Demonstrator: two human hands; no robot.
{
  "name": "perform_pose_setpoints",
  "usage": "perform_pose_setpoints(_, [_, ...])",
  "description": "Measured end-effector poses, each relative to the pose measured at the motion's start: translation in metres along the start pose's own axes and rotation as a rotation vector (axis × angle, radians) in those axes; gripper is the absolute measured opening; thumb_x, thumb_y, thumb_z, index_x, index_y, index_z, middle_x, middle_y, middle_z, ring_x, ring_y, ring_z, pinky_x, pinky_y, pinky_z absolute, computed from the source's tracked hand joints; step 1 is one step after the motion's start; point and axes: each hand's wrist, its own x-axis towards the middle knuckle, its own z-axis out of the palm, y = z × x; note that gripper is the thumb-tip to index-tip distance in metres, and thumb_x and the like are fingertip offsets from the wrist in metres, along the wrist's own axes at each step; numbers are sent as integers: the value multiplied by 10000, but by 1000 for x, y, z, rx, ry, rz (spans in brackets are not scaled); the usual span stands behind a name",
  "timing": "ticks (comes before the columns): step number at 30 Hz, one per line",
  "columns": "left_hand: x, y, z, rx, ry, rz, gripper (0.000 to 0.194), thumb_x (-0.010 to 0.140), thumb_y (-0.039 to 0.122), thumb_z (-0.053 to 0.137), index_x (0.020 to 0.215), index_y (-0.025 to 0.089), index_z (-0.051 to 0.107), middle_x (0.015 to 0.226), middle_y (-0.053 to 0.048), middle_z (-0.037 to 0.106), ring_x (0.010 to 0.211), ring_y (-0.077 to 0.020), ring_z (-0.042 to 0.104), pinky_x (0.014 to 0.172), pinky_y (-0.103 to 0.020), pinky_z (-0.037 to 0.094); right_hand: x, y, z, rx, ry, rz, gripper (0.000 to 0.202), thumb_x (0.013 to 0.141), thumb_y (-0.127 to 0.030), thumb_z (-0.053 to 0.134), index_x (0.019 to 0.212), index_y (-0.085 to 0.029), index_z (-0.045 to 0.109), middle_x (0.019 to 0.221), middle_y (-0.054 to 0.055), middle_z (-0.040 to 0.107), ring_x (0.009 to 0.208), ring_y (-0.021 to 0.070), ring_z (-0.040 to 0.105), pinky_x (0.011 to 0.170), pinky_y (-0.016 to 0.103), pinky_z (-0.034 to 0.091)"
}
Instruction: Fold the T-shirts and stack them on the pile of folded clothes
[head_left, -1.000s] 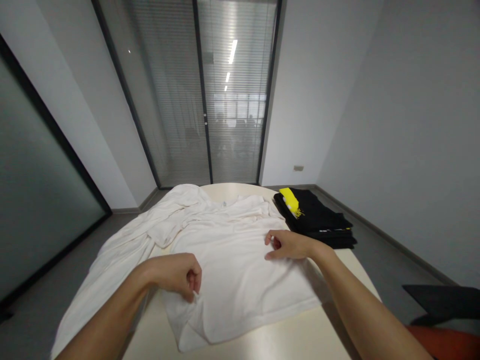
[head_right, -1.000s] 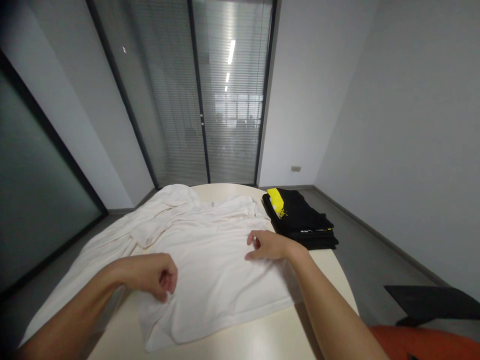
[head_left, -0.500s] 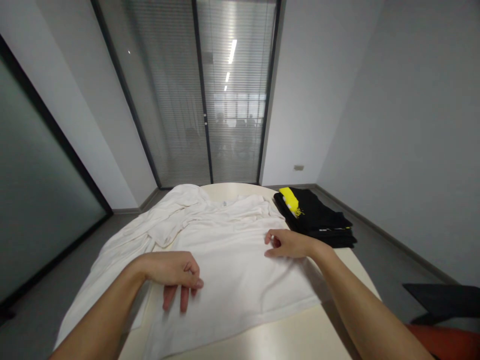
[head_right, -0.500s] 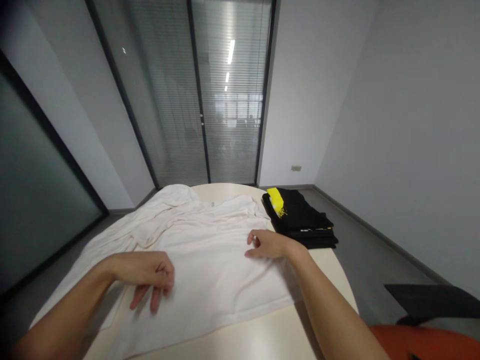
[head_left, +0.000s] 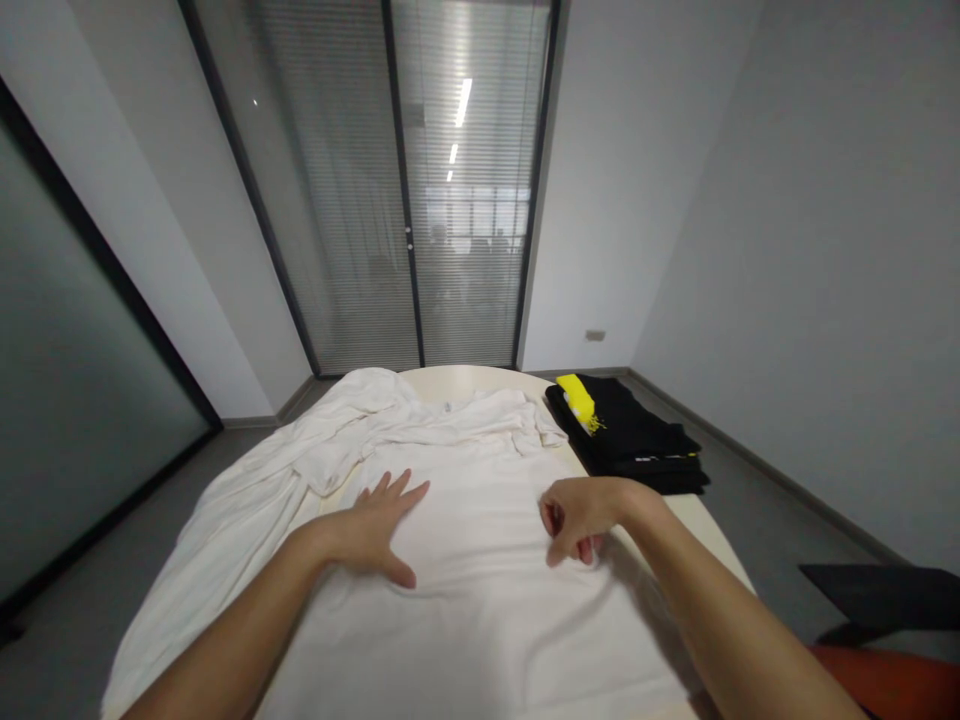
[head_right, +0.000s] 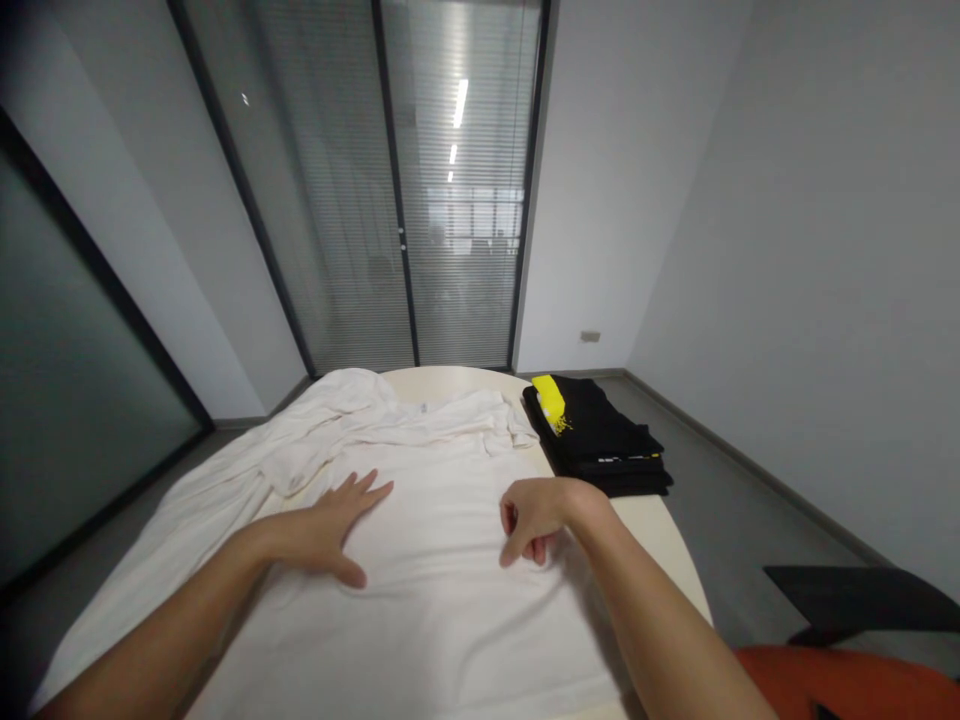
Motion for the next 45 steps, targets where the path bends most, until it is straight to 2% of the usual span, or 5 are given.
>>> perform_pose_setpoints(9, [5,4,6,37,150,43,1080,763,764,574,1596,236,133,1641,-152,-89,1498,-367,-117,1199,-580,48,15,-11,0,-353,621,-447,592,744,-548,744,1216,-203,647,1190,117,664,1085,272,610,960,366,454])
perform_pose_setpoints(15, [4,5,10,29,54,-40,1236,649,741,694,1598,248,74,1635,-166,-98,1484,-418,-115,1166,-656,73,28,4,2,-378,403,-277,1283,603,-652,802,1600,-230,114,1660,149,35,1523,348,17,1223,492,112])
perform_pose_setpoints(25, [1,10,1,50,378,45,602,896,525,513,1402,200,550,1514,-130,469,1425,-312,377,1171,-435,278,19,-10,13,-457,228,-111,1439,490,-562,874,1588,-309,-22,1655,82,-106,1485,450,-123,1155,693,63])
perform_pose_setpoints(38, [-15,20,-4,70,144,-145,1083,650,601,752,1547,160,335,1623,-197,223,1470,-423,248,1167,-502,286,3,-25,26,-494,225,-15,1506,358,-506,927,1600,-268,108,1661,138,45,1470,515,64,1151,612,250])
perform_pose_setpoints(45, [7,7,5,196,445,-94,654,931,540,433,1482,186,452,1557,-161,395,1446,-364,332,1162,-504,284,7,-28,21,-543,615,-284,725,817,-632,623,1390,-191,554,1431,162,523,1404,380,361,1154,510,291])
